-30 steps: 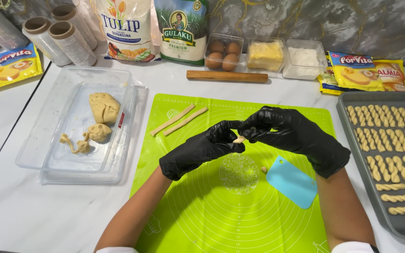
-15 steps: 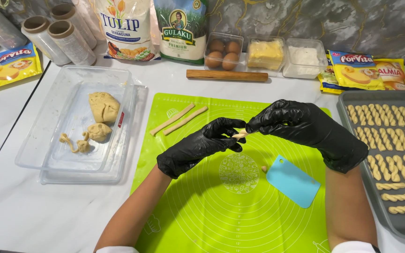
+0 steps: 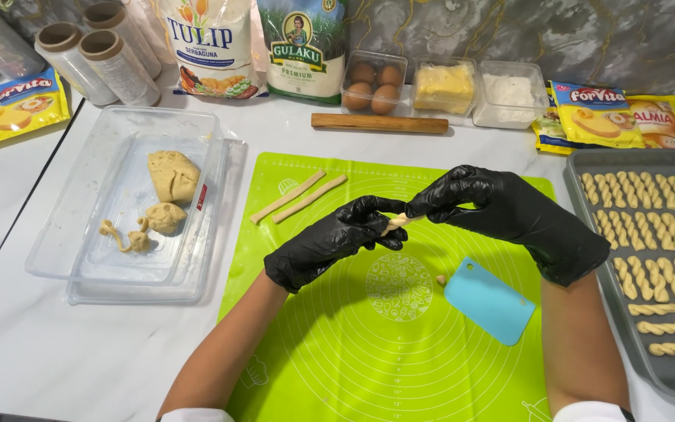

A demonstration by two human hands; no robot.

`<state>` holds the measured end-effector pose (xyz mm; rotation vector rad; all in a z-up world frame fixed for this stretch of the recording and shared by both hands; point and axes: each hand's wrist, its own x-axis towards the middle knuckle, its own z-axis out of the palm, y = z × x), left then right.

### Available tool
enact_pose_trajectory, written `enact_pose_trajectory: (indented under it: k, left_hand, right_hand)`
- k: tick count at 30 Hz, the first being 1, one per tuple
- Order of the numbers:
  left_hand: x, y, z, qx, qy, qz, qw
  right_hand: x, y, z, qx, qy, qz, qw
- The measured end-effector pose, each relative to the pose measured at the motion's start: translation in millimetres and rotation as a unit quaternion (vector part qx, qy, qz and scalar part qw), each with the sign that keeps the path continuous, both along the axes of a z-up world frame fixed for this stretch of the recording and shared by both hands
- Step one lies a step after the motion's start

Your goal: The person rolls small pieces of dough into thin ropes on a green silicone mat. They twist the ropes into spiral shapes and place them onto a baking tray. The person uses a blue plastic scraper to cut the dough and transfer the shaped pieces to the tray.

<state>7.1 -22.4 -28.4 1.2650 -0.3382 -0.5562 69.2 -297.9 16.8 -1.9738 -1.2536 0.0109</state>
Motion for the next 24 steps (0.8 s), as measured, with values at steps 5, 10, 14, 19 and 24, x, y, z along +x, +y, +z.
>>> enact_pose_trajectory:
  k: [5, 10, 14, 19, 24]
  left_hand:
    - [28.6, 10.8, -50.5, 0.228, -0.133, 0.003, 0.965]
    - [31.7, 13.9, -84.2, 0.493, -0.303, 0.013, 0.815]
    - [32.8, 14.7, -91.7, 0.503, -0.38, 0.024, 0.776]
    - [28.8, 25.4, -70.9, 0.449, -0.328, 0.062, 0.829]
    - [19.5, 19.6, -58.8, 0.553, -0.401, 0.01, 0.731]
  right_hand:
    - [-1.1, 24.2, 0.4, -0.026, 0.076, -0.033, 0.996]
    - [28.0, 19.6, -76.3, -0.126, 0.201, -0.069, 0.969]
    - [34.1, 22.5, -84.6, -0.188, 0.196, -0.054, 0.961]
    - [42.7, 15.7, -75.2, -0.217, 0.197, -0.063, 0.954]
    - [26.8, 25.7, -49.3, -0.183, 0.164, -0.102, 0.964]
